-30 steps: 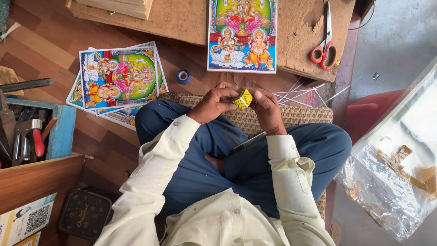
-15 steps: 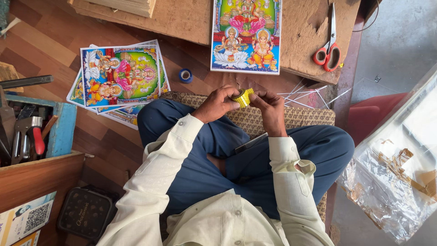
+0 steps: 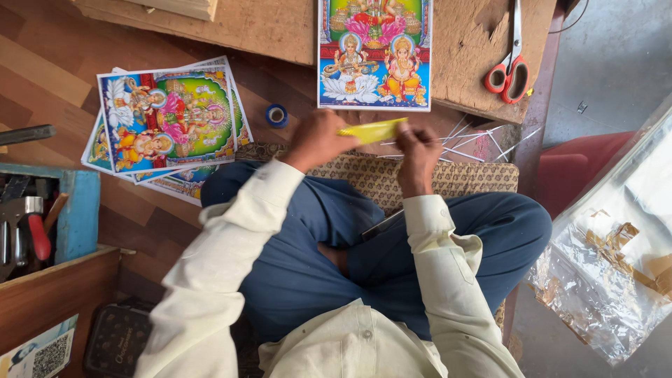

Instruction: The person sits on the floor and assembles religious pictures by placing them on cardboard, covering them with plastic, and trimming the edges with scissors. They then apply decorative tape to the borders and stack the finished items.

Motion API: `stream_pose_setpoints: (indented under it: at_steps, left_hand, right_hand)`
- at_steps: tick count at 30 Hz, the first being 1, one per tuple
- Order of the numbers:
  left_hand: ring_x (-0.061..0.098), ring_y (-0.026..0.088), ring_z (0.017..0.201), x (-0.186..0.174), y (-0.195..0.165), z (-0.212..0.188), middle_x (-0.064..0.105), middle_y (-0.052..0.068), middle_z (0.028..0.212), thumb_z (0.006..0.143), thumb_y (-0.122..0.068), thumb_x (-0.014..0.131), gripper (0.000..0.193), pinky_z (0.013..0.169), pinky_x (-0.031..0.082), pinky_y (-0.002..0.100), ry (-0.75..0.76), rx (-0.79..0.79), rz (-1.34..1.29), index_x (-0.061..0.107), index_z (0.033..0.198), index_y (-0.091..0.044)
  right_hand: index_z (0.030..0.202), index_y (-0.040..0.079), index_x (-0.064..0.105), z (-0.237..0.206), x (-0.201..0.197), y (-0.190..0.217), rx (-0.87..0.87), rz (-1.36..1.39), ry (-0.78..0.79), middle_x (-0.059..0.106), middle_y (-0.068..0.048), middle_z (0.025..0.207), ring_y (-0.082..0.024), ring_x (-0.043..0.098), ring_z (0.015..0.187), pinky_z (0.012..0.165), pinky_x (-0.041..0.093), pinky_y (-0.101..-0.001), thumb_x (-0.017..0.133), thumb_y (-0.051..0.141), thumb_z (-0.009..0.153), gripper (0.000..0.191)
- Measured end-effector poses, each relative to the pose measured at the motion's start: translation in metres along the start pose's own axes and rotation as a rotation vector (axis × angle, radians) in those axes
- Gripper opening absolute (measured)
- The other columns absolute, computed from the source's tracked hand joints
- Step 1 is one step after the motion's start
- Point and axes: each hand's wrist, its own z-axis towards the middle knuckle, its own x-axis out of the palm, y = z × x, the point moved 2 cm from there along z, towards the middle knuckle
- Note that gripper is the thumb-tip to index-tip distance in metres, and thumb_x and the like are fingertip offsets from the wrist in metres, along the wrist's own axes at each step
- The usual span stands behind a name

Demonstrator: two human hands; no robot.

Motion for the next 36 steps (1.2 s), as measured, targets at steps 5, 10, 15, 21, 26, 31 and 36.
stream_pose_setpoints:
  at_steps: [5, 10, 15, 21, 26, 31, 36]
  left_hand:
    - [0.067, 0.043, 0.065, -0.051, 0.054, -0.009, 0.065, 0.027, 0.069, 0.074, -0.046, 0.086, 0.052, 0.064, 0.053, 0.051, -0.025, -0.223, 0.118, 0.071, 0.068, 0.003]
    - [0.067, 0.041, 0.064, -0.04, 0.051, -0.012, 0.065, 0.027, 0.067, 0.068, -0.038, 0.095, 0.053, 0.064, 0.052, 0.05, -0.154, -0.41, 0.067, 0.07, 0.07, 0.008]
    - [0.072, 0.029, 0.078, -0.038, 0.049, -0.004, 0.072, 0.018, 0.085, 0.065, -0.022, 0.094, 0.05, 0.067, 0.056, 0.041, -0.414, -0.183, -0.273, 0.067, 0.095, 0.009]
    - [0.072, 0.018, 0.075, -0.031, 0.052, 0.0, 0.077, 0.012, 0.082, 0.076, -0.02, 0.089, 0.029, 0.069, 0.056, 0.032, -0.206, -0.417, -0.391, 0.079, 0.095, -0.001]
    - [0.071, 0.013, 0.074, -0.033, 0.048, 0.002, 0.077, 0.01, 0.083, 0.077, -0.019, 0.088, 0.025, 0.069, 0.055, 0.029, -0.231, -0.368, -0.408, 0.08, 0.094, -0.002]
    - [0.07, 0.012, 0.069, -0.034, 0.046, 0.002, 0.077, 0.009, 0.078, 0.078, -0.019, 0.088, 0.022, 0.064, 0.054, 0.028, -0.217, -0.423, -0.417, 0.081, 0.093, -0.004]
    - [0.07, 0.011, 0.068, -0.034, 0.044, 0.003, 0.077, 0.007, 0.077, 0.079, -0.019, 0.087, 0.021, 0.062, 0.054, 0.026, -0.231, -0.386, -0.439, 0.081, 0.092, -0.004]
  right_hand:
    - [0.09, -0.002, 0.07, 0.019, -0.017, -0.01, -0.045, 0.059, -0.229, 0.072, -0.009, 0.086, -0.015, 0.067, 0.073, 0.069, 0.06, -0.0288, 0.077, 0.008, 0.093, 0.013]
    - [0.087, -0.002, 0.066, 0.024, -0.016, -0.02, -0.032, 0.183, -0.194, 0.07, -0.009, 0.088, -0.017, 0.07, 0.078, 0.076, 0.067, -0.035, 0.075, 0.007, 0.095, 0.015]
    - [0.089, -0.002, 0.065, 0.033, -0.022, -0.025, -0.002, 0.196, -0.227, 0.069, -0.011, 0.087, -0.018, 0.07, 0.076, 0.072, 0.065, -0.0347, 0.074, 0.008, 0.096, 0.016]
    - [0.09, -0.003, 0.064, 0.036, -0.024, -0.027, 0.019, 0.207, -0.23, 0.07, -0.013, 0.088, -0.019, 0.071, 0.076, 0.071, 0.066, -0.0348, 0.072, 0.009, 0.097, 0.016]
    - [0.092, -0.004, 0.064, 0.038, -0.025, -0.026, 0.029, 0.205, -0.234, 0.071, -0.014, 0.089, -0.02, 0.072, 0.077, 0.071, 0.065, -0.0337, 0.072, 0.009, 0.097, 0.016]
    - [0.09, -0.004, 0.064, 0.041, -0.026, -0.027, 0.04, 0.2, -0.245, 0.071, -0.014, 0.087, -0.02, 0.071, 0.074, 0.069, 0.065, -0.0344, 0.073, 0.009, 0.096, 0.017]
    - [0.089, -0.004, 0.063, 0.041, -0.024, -0.025, 0.031, 0.21, -0.243, 0.07, -0.013, 0.086, -0.02, 0.072, 0.074, 0.07, 0.066, -0.0348, 0.073, 0.008, 0.095, 0.017]
